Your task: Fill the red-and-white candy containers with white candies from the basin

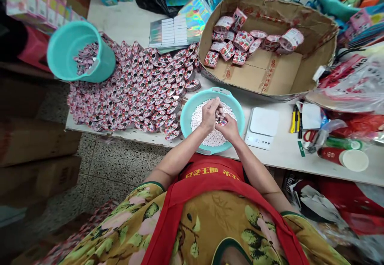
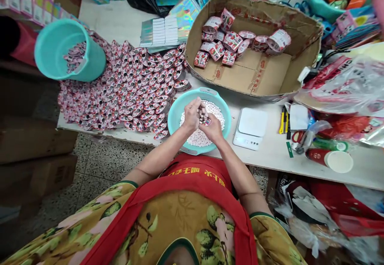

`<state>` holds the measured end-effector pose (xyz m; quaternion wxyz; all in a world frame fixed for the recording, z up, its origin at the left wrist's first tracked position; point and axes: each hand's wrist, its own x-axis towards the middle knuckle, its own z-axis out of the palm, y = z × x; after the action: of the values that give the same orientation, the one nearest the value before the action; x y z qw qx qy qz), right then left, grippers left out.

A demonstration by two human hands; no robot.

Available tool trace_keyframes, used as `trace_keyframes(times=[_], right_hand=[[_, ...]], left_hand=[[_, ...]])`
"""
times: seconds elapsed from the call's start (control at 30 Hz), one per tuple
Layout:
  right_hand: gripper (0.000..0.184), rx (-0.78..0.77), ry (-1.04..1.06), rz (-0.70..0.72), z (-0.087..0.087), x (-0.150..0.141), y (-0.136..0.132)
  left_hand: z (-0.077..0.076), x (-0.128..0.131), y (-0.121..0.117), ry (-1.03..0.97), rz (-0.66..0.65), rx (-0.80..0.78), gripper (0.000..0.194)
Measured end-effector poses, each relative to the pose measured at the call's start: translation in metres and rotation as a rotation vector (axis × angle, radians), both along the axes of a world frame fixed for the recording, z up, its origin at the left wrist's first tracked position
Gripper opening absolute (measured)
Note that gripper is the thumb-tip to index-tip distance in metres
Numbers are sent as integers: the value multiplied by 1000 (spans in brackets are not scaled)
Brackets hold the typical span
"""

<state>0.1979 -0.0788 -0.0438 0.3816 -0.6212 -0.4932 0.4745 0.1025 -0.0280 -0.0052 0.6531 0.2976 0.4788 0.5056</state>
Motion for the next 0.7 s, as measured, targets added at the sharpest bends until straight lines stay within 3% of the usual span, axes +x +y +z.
trace_keyframes(times=[0.17,0.33,0.47,0.57,0.63,0.7], right_hand=[[37,49,-4,-22,0,-1,1],[28,-80,-87,43,1,5,2],[32,-85,9,52,-1,15,2],[45,-37,151,25,-2,20,-4],[49,0,225,29,0,25,-12],[50,45,236,-4,3,37,-23]], left_hand=[[-1,1,2,-10,48,14,52],[-9,1,-9,27,-118,40,50],[-7,-4,-8,62,-215,-4,52],[-9,-16,3,25,-148,6,53],[-19,-28,9,122,-67,27,54],[-37,-42,12,394,-118,49,50]])
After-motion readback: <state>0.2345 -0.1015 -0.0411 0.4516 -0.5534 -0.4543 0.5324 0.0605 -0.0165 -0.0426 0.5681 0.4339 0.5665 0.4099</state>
